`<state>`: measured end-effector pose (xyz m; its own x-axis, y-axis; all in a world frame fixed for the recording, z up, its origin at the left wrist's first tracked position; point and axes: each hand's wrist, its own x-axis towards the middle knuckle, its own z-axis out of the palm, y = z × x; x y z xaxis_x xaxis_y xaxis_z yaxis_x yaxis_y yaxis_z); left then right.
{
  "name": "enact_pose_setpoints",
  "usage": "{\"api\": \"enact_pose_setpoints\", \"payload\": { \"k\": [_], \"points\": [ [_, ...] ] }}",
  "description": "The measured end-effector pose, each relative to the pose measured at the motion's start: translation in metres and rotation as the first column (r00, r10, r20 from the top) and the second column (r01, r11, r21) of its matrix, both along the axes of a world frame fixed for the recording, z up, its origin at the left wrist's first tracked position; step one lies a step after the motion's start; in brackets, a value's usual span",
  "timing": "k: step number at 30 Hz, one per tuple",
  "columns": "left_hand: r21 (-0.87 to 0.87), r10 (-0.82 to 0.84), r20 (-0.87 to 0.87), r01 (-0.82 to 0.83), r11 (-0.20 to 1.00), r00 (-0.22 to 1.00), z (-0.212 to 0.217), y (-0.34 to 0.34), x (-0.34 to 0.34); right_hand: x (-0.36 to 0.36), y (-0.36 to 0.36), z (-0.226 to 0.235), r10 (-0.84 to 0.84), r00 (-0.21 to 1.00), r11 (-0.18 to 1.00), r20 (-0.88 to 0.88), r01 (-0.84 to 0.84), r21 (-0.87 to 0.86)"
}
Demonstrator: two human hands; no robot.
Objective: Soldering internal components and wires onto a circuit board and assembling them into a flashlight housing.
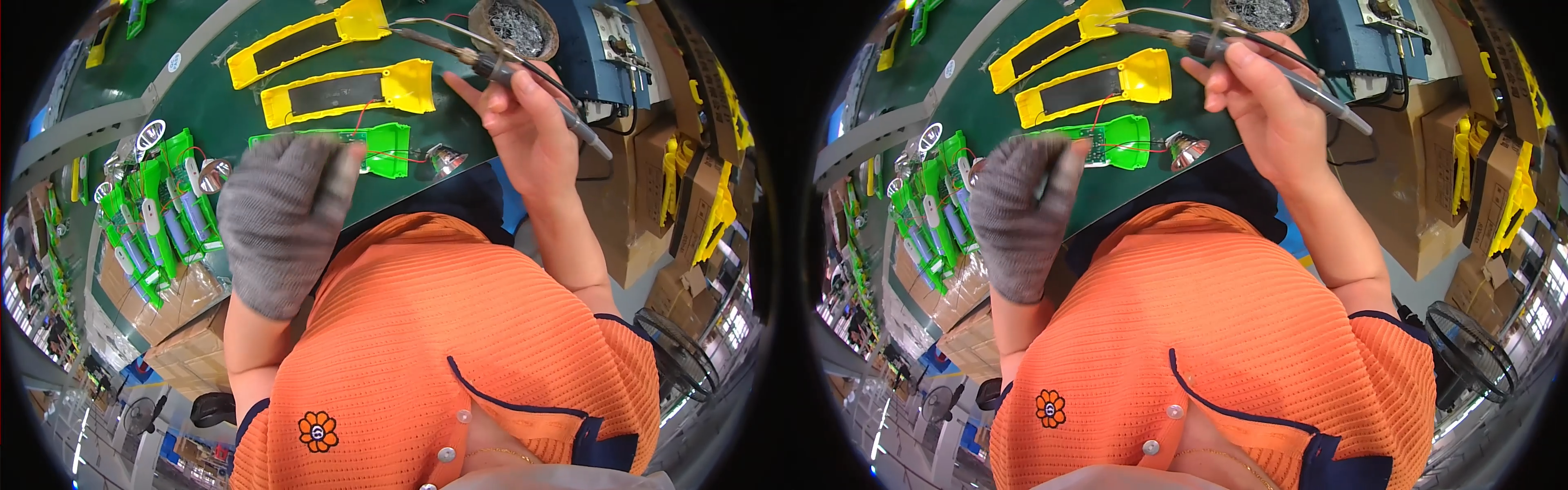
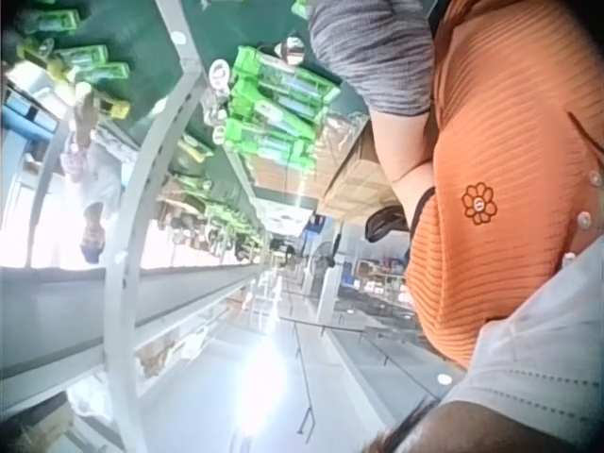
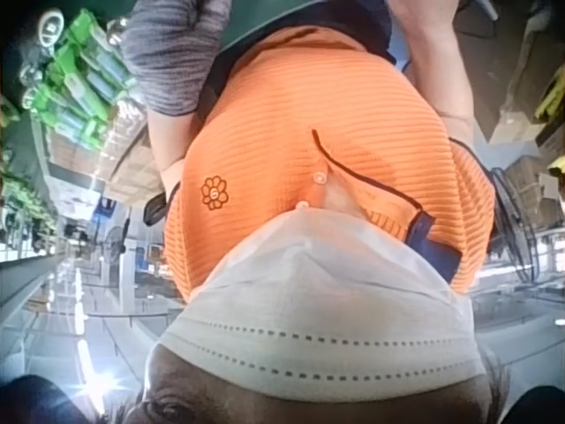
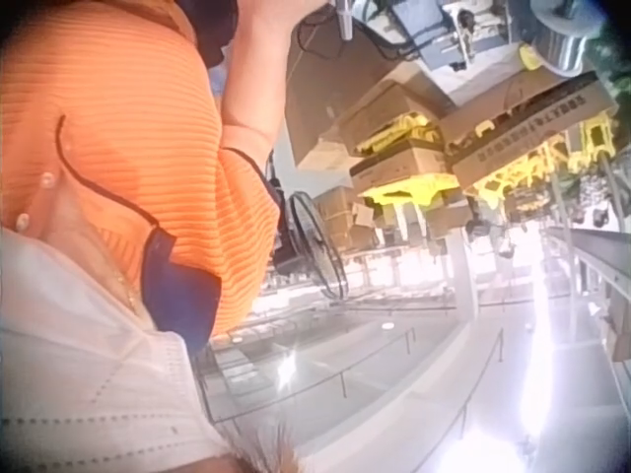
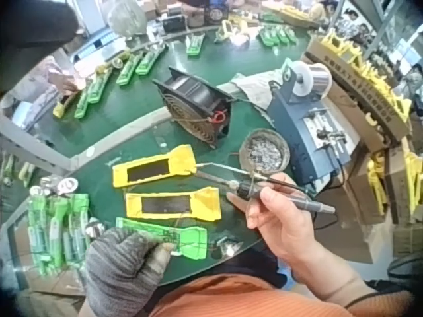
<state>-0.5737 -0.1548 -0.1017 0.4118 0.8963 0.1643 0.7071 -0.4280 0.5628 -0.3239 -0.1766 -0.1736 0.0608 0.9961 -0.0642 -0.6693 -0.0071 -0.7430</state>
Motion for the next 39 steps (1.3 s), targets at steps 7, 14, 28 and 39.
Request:
{"api": "enact_pose_setpoints", "payload": {
  "k": [7, 14, 28, 39],
  "points": [
    [-0.157, 0.225, -0.491, -0.34, 0.927, 0.842, -0.007, -0.029, -0.073, 0.018, -0.023, 0.008, 0.02, 0.998, 0.998, 0.063, -0.023, 0.054],
    [0.216, 0.347, -0.291, -0.292, 0.932, 0.891, -0.021, -0.017, -0.08, 0.015, -0.042, 0.005, 0.005, 0.987, 1.0, 0.16, -0.003, -0.016],
    [0.076, -0.117, -0.101, 0.125, 0.989, 0.988, -0.023, 0.029, 0.02, 0.023, -0.015, 0.045, 0.055, 0.808, 0.993, 0.587, 0.018, -0.119],
    [-0.007, -0.041, -0.305, 0.041, 0.999, 0.951, -0.041, 0.041, 0.025, 0.02, 0.024, 0.066, 0.248, 0.563, 0.966, 0.788, -0.201, -0.161]
  ]
}}
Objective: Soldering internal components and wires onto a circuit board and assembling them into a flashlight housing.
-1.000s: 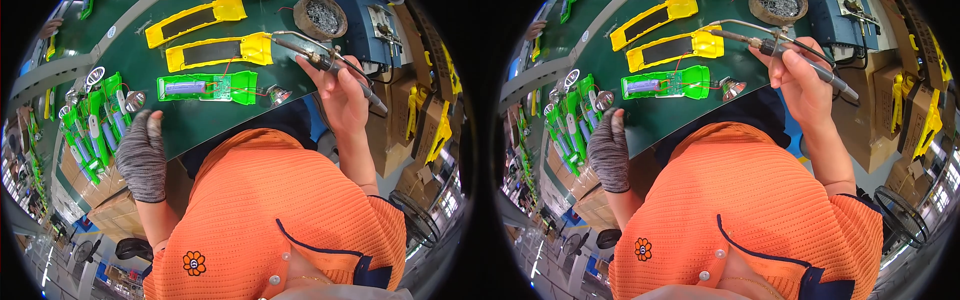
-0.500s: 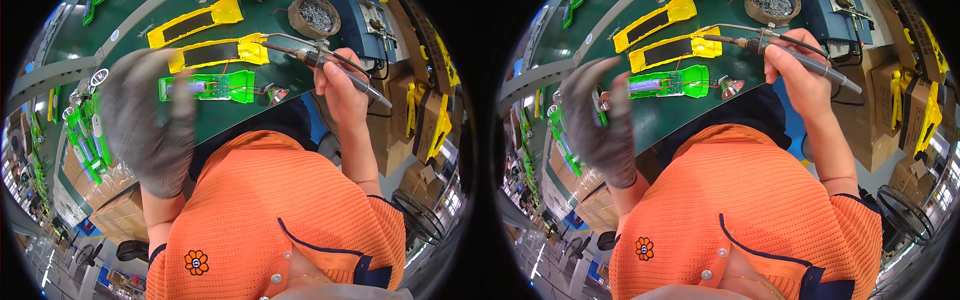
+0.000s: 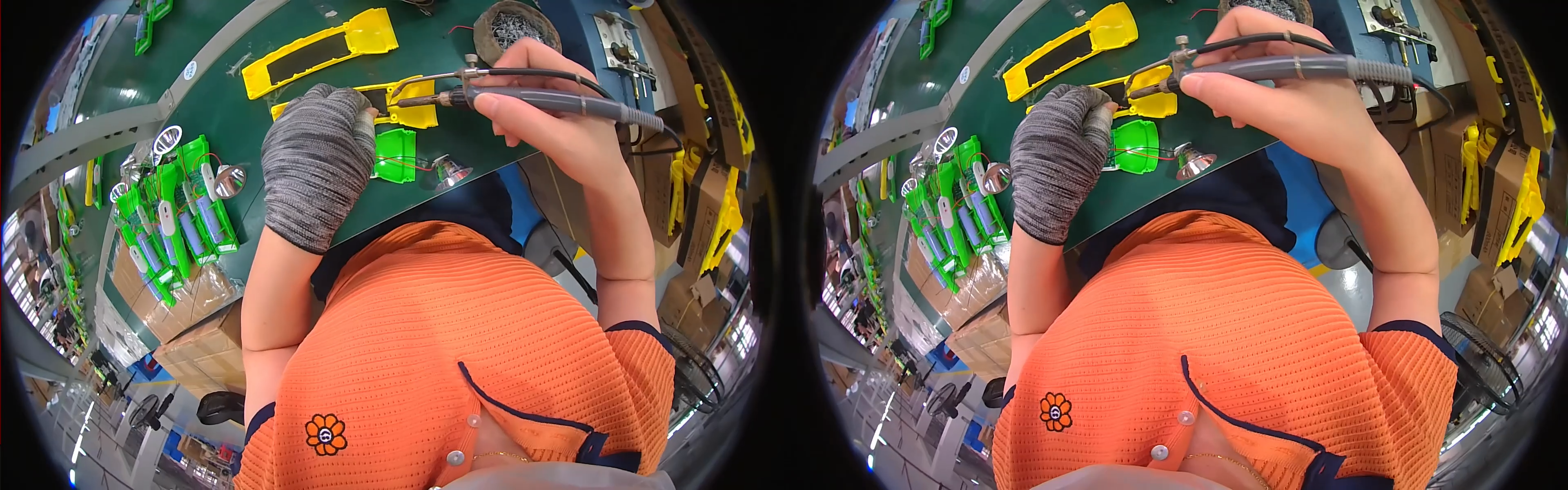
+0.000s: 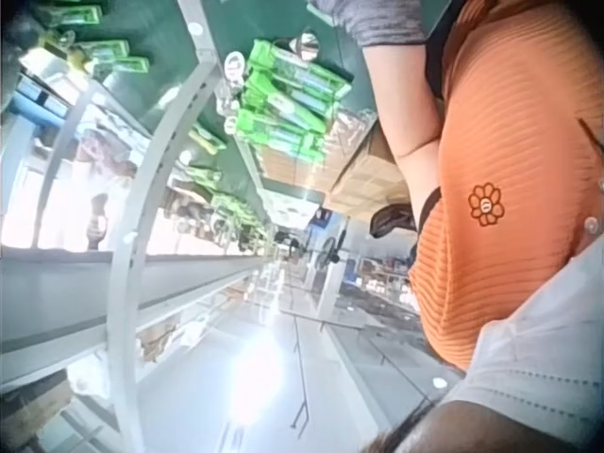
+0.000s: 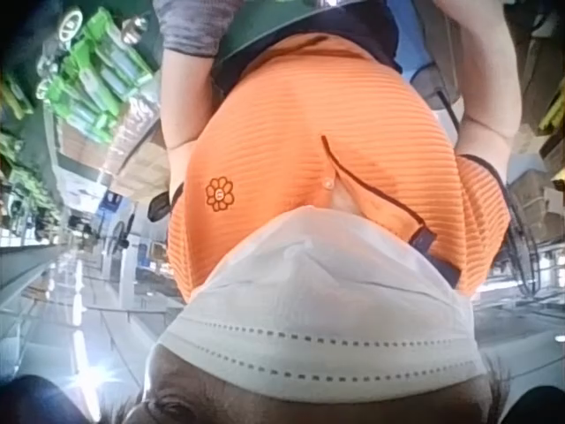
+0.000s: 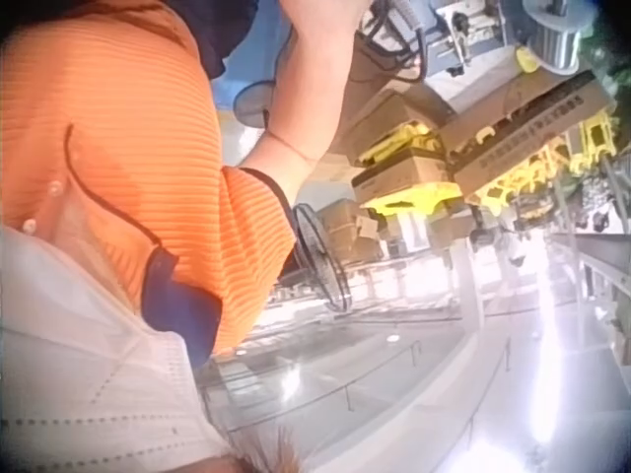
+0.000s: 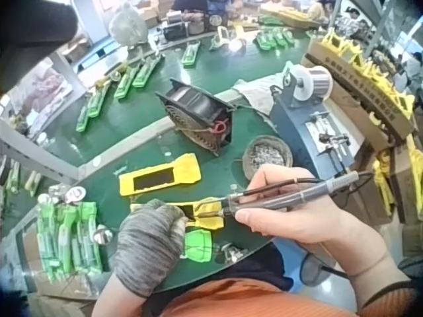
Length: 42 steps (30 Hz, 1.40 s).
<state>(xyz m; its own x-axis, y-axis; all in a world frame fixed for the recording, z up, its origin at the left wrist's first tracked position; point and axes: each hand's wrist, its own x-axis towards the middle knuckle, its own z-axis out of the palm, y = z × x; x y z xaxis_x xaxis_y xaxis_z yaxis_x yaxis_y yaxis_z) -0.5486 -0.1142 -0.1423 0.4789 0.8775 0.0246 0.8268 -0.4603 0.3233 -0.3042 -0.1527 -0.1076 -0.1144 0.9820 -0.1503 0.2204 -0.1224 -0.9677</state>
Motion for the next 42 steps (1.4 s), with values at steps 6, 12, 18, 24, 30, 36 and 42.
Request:
{"api": "enact_pose_setpoints", "payload": {
  "k": [6, 12, 18, 24, 30, 36, 42],
  "points": [
    [-0.033, 0.013, -0.028, -0.014, 0.999, 1.0, 0.005, 0.006, 0.0, -0.005, 0.018, -0.002, 0.078, 0.997, 0.997, 0.019, -0.078, -0.012],
    [-0.044, 0.025, 0.009, -0.024, 0.999, 1.0, 0.004, 0.008, 0.001, -0.007, 0.024, -0.001, 0.094, 0.996, 0.986, -0.006, -0.094, -0.141],
    [-0.036, 0.014, 0.003, -0.014, 0.999, 1.0, 0.005, 0.01, 0.0, -0.01, 0.026, 0.0, 0.123, 0.992, 0.985, 0.013, -0.12, -0.126],
    [-0.057, 0.014, -0.015, -0.015, 0.998, 1.0, 0.004, 0.011, 0.003, -0.011, 0.027, 0.0, 0.109, 0.994, 0.987, 0.029, -0.104, -0.122],
    [-0.098, 0.007, -0.045, -0.012, 0.995, 0.999, 0.01, 0.013, 0.002, -0.01, 0.03, 0.0, 0.12, 0.992, 0.988, 0.032, -0.116, -0.103],
    [-0.104, -0.011, -0.049, 0.006, 0.995, 0.999, 0.014, 0.013, 0.004, -0.007, 0.029, -0.003, 0.135, 0.988, 0.988, 0.074, -0.129, -0.085],
    [-0.088, -0.02, -0.035, 0.017, 0.996, 0.999, 0.017, 0.013, 0.004, 0.006, 0.021, 0.008, 0.052, 0.998, 0.996, 0.028, -0.049, -0.078]
  ]
}}
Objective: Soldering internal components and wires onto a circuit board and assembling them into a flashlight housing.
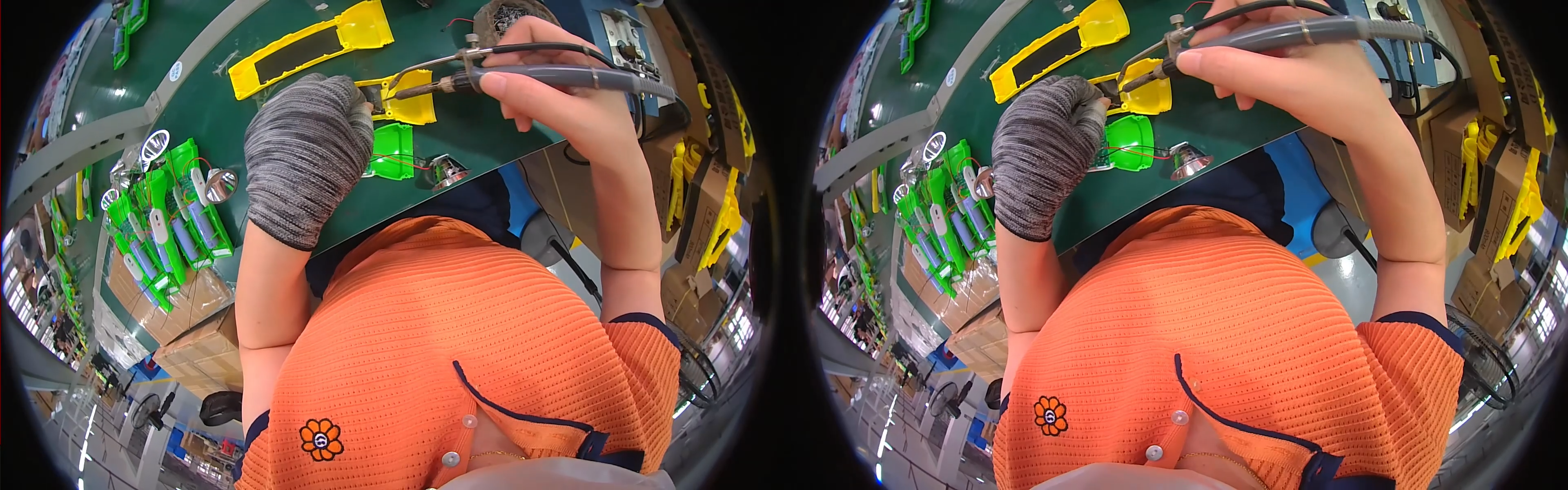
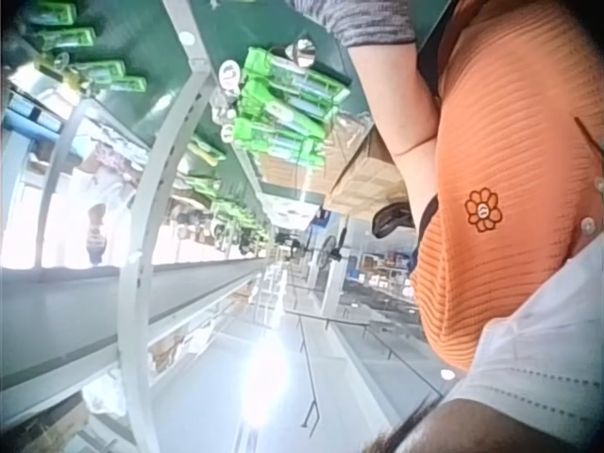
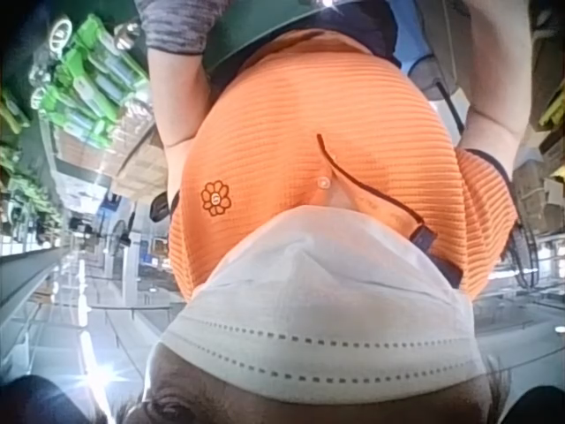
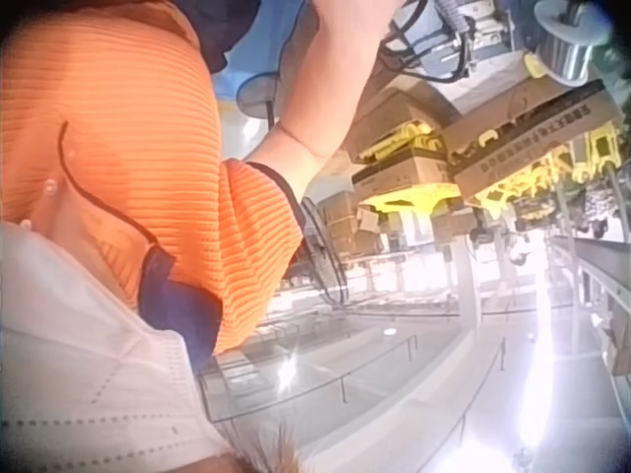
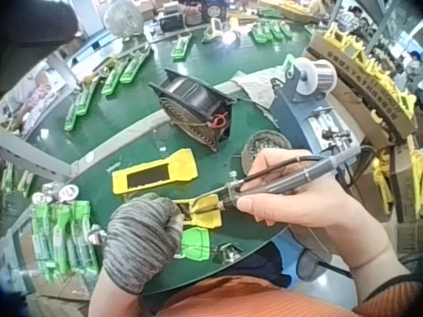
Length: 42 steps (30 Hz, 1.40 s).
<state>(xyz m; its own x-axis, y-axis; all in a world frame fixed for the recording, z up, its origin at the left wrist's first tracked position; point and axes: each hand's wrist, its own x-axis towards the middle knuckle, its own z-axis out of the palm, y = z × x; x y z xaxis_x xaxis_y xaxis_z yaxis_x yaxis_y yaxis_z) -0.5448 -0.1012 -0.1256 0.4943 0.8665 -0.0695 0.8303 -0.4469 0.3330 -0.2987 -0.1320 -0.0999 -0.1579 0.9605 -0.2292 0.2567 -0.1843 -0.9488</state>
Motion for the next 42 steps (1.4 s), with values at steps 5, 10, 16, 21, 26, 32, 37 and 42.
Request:
{"api": "enact_pose_setpoints", "payload": {
  "k": [5, 10, 16, 21, 26, 32, 37, 42],
  "points": [
    [-0.04, 0.009, 0.017, -0.008, 0.999, 1.0, -0.002, 0.001, 0.002, 0.015, -0.027, 0.02, -0.227, 0.974, 0.974, 0.002, 0.227, 0.02],
    [-0.023, 0.01, 0.021, -0.01, 1.0, 1.0, -0.008, 0.0, -0.002, 0.042, -0.064, -0.012, -0.436, 0.854, 0.838, -0.283, 0.5, 0.218],
    [-0.038, 0.033, -0.016, -0.034, 0.999, 0.999, 0.0, -0.001, -0.001, 0.042, -0.083, -0.037, -0.667, 0.742, 0.692, -0.07, 0.651, 0.313],
    [-0.042, 0.037, -0.032, -0.038, 0.998, 0.999, -0.002, 0.001, 0.001, 0.03, -0.079, -0.047, -0.394, 0.804, 0.723, -0.445, 0.57, 0.389],
    [-0.08, 0.072, -0.083, -0.078, 0.994, 0.994, 0.001, -0.001, 0.004, -0.018, -0.069, -0.059, -0.349, 0.557, 0.873, -0.754, 0.486, -0.045],
    [-0.046, 0.055, -0.041, -0.057, 0.997, 0.998, 0.004, -0.003, 0.004, -0.052, -0.054, -0.072, -0.328, 0.5, 0.88, -0.801, 0.47, -0.068],
    [-0.005, 0.091, -0.073, -0.092, 0.996, 0.993, 0.007, -0.001, 0.002, -0.056, -0.04, -0.077, -0.312, 0.475, 0.883, -0.823, 0.465, -0.066],
    [0.12, 0.061, 0.002, -0.061, 0.991, 0.998, -0.005, -0.007, -0.008, -0.049, -0.04, -0.079, -0.266, 0.517, 0.901, -0.814, 0.432, -0.02]
  ]
}}
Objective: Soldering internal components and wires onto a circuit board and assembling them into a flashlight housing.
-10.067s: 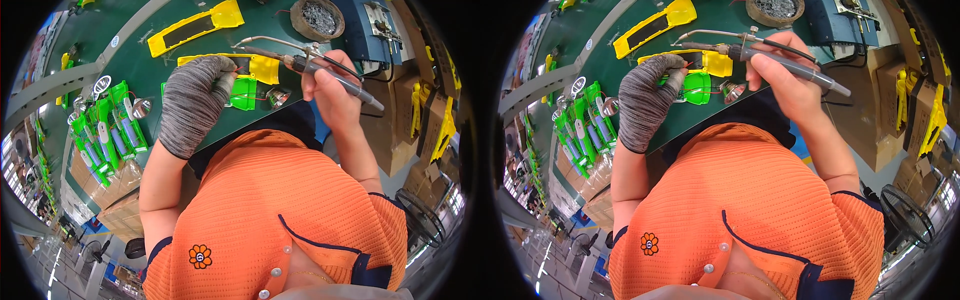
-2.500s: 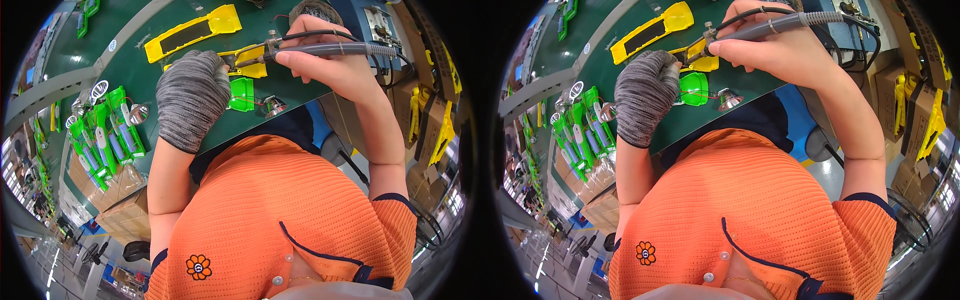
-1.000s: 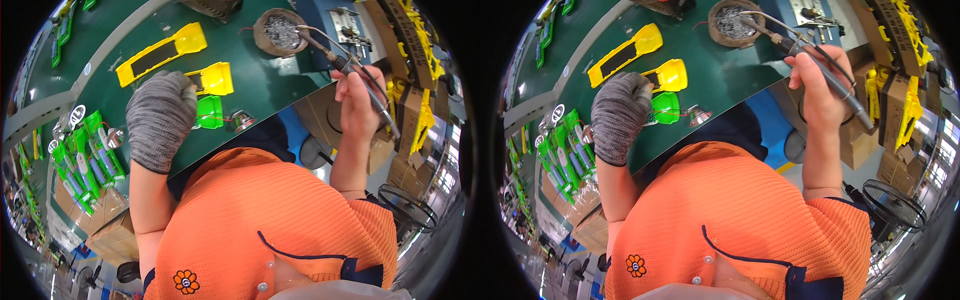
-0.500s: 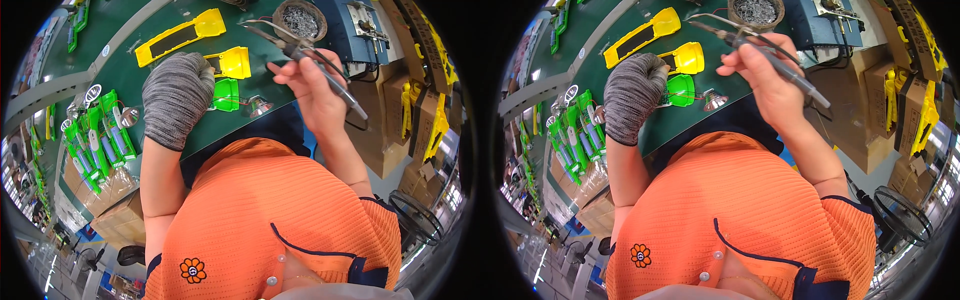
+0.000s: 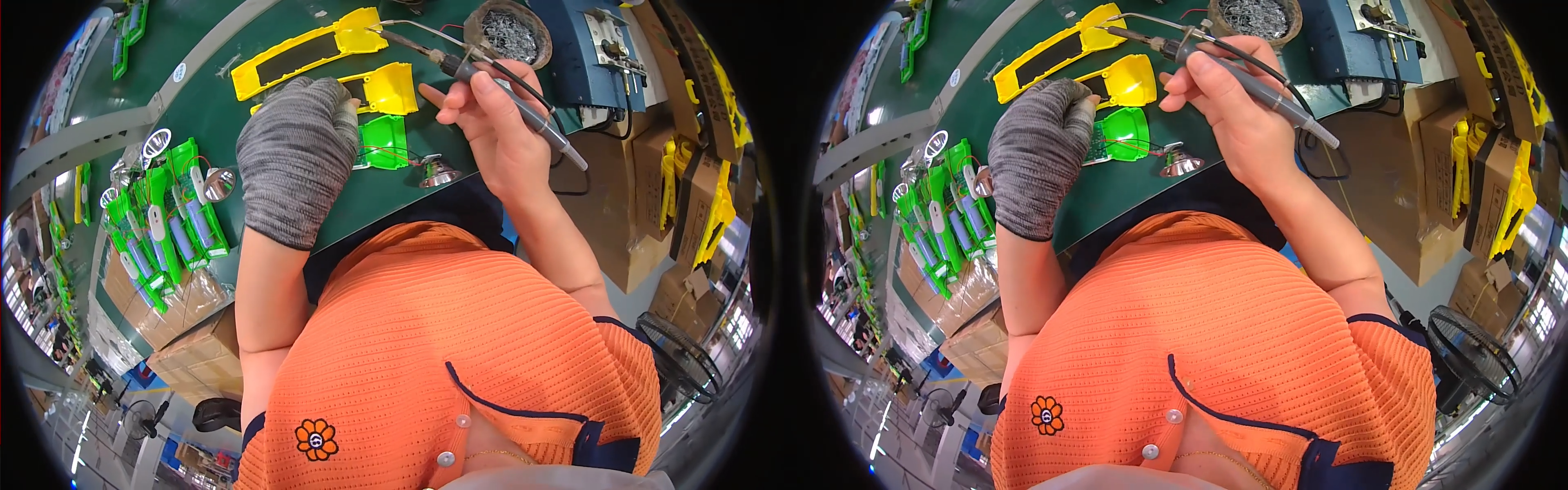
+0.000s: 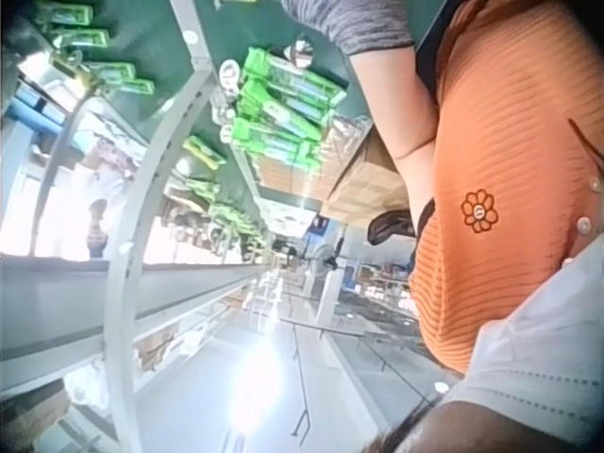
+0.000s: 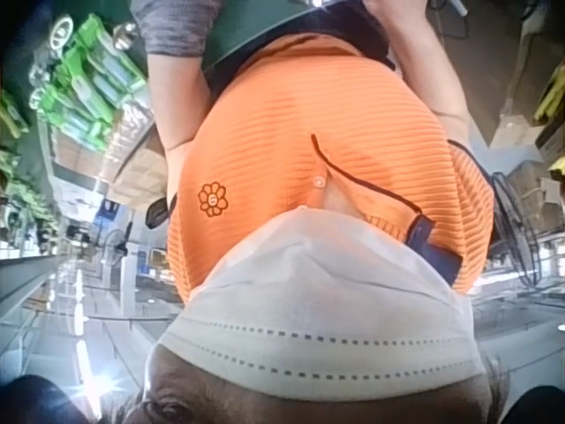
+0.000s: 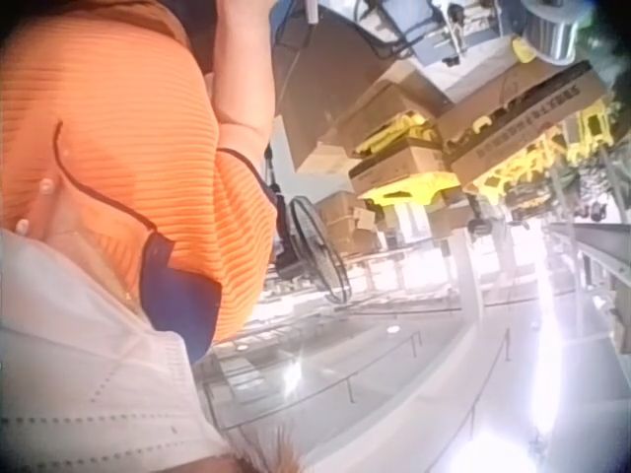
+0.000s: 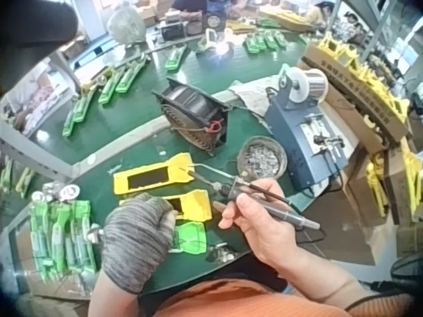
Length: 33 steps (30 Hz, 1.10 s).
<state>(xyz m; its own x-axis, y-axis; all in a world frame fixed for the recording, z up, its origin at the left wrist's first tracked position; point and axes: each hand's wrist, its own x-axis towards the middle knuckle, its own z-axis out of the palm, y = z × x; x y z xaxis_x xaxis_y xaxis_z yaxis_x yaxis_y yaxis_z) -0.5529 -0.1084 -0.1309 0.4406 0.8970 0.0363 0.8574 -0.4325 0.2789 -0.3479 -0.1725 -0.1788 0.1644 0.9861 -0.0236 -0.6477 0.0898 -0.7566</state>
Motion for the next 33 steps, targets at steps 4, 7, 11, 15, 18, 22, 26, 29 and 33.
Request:
{"api": "enact_pose_setpoints", "payload": {
  "k": [4, 7, 11, 15, 18, 22, 26, 29, 33],
  "points": [
    [0.159, -0.014, 0.245, -0.026, 0.987, 0.969, 0.025, -0.025, -0.009, 0.012, -0.009, -0.004, 0.03, 0.999, 0.999, 0.02, -0.03, 0.021],
    [-0.378, 0.17, 0.28, -0.054, 0.924, 0.945, 0.043, -0.056, -0.037, 0.022, -0.019, -0.004, 0.028, 0.998, 0.999, 0.049, -0.03, 0.041],
    [-0.236, 0.231, -0.136, -0.258, 0.937, 0.963, 0.019, -0.071, -0.079, 0.026, -0.03, 0.0, 0.038, 0.997, 0.997, 0.063, -0.042, 0.06],
    [0.231, 0.252, -0.039, -0.236, 0.944, 0.967, -0.009, -0.066, -0.108, 0.029, -0.039, 0.001, 0.043, 0.972, 0.999, 0.232, -0.04, -0.016],
    [0.18, 0.29, 0.06, -0.296, 0.938, 0.955, -0.001, -0.06, -0.097, 0.031, -0.044, -0.001, 0.085, 0.98, 0.996, 0.181, -0.089, 0.017],
    [0.222, 0.033, 0.338, -0.114, 0.968, 0.941, 0.009, -0.05, -0.079, 0.027, -0.049, 0.001, 0.085, 0.98, 0.996, 0.18, -0.091, 0.026],
    [0.049, -0.023, 0.579, -0.007, 0.999, 0.815, 0.007, -0.051, -0.064, 0.022, -0.052, 0.004, 0.05, 0.975, 0.999, 0.216, -0.052, 0.005],
    [0.044, -0.046, 0.55, 0.026, 0.999, 0.834, 0.002, -0.047, -0.061, 0.022, -0.052, 0.004, 0.062, 0.962, 0.998, 0.268, -0.067, 0.011],
    [0.045, -0.122, 0.451, 0.114, 0.992, 0.884, 0.005, -0.041, -0.061, 0.021, -0.051, 0.002, 0.054, 0.958, 0.998, 0.281, -0.063, 0.025]
  ]
}}
